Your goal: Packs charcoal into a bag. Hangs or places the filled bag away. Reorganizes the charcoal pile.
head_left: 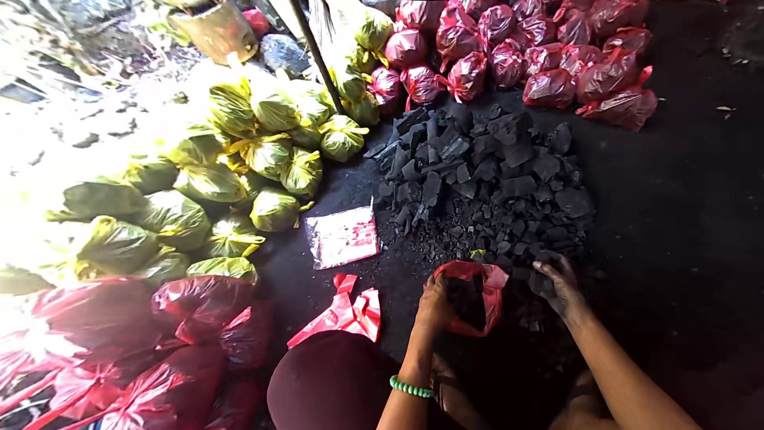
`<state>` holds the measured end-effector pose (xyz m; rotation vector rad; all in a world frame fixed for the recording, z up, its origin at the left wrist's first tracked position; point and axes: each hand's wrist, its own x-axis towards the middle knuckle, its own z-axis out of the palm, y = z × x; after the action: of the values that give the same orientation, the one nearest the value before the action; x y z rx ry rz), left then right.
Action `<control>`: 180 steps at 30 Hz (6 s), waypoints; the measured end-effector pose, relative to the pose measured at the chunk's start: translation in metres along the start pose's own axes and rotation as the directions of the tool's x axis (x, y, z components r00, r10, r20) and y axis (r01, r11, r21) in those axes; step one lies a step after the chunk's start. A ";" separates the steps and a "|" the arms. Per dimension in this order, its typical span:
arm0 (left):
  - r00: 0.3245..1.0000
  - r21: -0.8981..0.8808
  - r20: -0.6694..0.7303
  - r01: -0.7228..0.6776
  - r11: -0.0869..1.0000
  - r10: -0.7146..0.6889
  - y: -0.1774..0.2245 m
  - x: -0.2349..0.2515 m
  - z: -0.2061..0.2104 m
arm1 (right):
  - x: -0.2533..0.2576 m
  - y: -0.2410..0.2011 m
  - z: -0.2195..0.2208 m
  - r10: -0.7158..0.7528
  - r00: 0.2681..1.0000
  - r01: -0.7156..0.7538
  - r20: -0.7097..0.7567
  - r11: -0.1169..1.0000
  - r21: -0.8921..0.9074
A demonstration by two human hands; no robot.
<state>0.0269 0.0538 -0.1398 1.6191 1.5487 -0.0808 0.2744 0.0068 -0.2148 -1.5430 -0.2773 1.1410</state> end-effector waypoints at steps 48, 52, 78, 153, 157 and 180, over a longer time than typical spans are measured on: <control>0.983 -0.526 -0.057 -0.176 0.832 0.172 0.012 -0.036 -0.043 | -0.038 0.047 -0.057 0.468 0.083 0.996 0.880 -0.006 -0.092; 0.987 -0.498 -0.032 -0.153 0.854 0.158 0.011 -0.067 -0.047 | -0.019 0.029 -0.052 0.358 0.064 0.995 0.932 -0.092 -0.033; 0.952 -0.772 -0.272 -0.303 0.560 0.141 0.001 -0.105 -0.064 | -0.035 0.025 -0.012 -0.080 0.714 0.700 0.696 0.050 -0.713; 0.829 -0.766 -0.471 -0.554 0.325 0.303 -0.025 -0.096 -0.108 | -0.071 0.030 -0.029 0.724 0.601 0.529 0.339 -0.042 -0.848; 0.825 -0.766 -0.469 -0.558 0.318 0.316 -0.018 -0.099 -0.106 | -0.042 -0.025 -0.050 0.526 0.718 0.446 0.456 0.155 -0.881; 0.810 -0.735 -0.499 -0.584 0.345 0.307 -0.003 -0.113 -0.103 | -0.034 0.054 -0.013 -0.243 0.963 0.012 -0.115 0.469 -0.883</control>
<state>-0.0527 0.0276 -0.0118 1.1206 0.9267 1.1477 0.2462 -0.0435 -0.2459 -2.4988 -0.9327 0.6598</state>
